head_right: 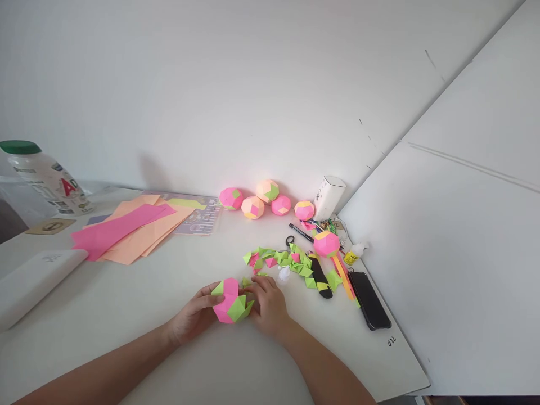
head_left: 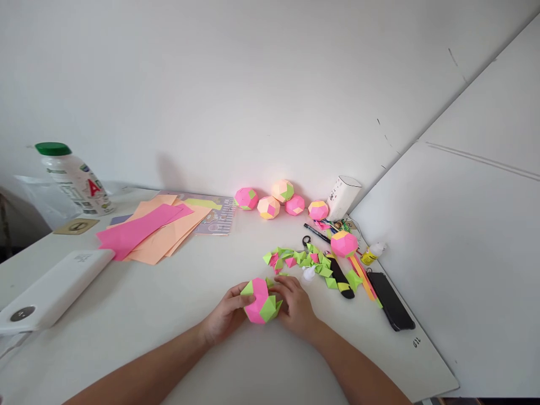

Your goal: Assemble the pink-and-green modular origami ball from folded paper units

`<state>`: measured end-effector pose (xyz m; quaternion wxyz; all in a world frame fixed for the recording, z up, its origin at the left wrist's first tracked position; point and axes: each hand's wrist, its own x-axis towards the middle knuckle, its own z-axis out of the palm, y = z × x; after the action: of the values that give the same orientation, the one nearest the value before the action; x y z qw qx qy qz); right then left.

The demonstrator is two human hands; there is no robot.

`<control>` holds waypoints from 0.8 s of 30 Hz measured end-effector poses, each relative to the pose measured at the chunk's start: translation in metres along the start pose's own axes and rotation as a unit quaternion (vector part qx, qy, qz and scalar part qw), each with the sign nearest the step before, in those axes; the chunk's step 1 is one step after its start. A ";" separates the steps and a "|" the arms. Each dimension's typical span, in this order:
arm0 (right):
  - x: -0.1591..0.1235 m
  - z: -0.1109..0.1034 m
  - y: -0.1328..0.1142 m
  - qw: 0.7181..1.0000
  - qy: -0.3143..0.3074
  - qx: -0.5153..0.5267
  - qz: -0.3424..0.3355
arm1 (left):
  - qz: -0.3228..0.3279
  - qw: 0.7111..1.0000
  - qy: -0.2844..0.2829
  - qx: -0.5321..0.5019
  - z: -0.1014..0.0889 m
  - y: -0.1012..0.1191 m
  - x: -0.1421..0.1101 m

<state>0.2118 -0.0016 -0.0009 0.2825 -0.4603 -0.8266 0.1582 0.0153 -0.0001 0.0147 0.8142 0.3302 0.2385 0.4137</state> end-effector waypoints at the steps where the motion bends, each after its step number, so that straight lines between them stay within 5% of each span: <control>1: 0.000 -0.001 -0.001 1.000 -0.015 -0.009 -0.009 | 0.007 1.000 0.002 0.004 0.000 0.000 0.000; 8: 0.000 -0.002 -0.002 0.996 -0.072 -0.046 -0.040 | 0.020 1.000 -0.007 0.006 -0.004 -0.001 0.002; 18: -0.001 0.000 0.000 0.996 -0.072 -0.055 -0.018 | 0.016 0.998 0.054 -0.027 -0.007 -0.001 0.004; 24: 0.000 0.007 0.012 0.998 -0.020 -0.047 -0.021 | -0.005 0.997 0.047 -0.053 -0.012 0.003 0.009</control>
<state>0.2157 0.0046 -0.0128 0.2469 -0.4526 -0.8481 0.1221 0.0108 0.0129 0.0082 0.8204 0.2654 0.2564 0.4367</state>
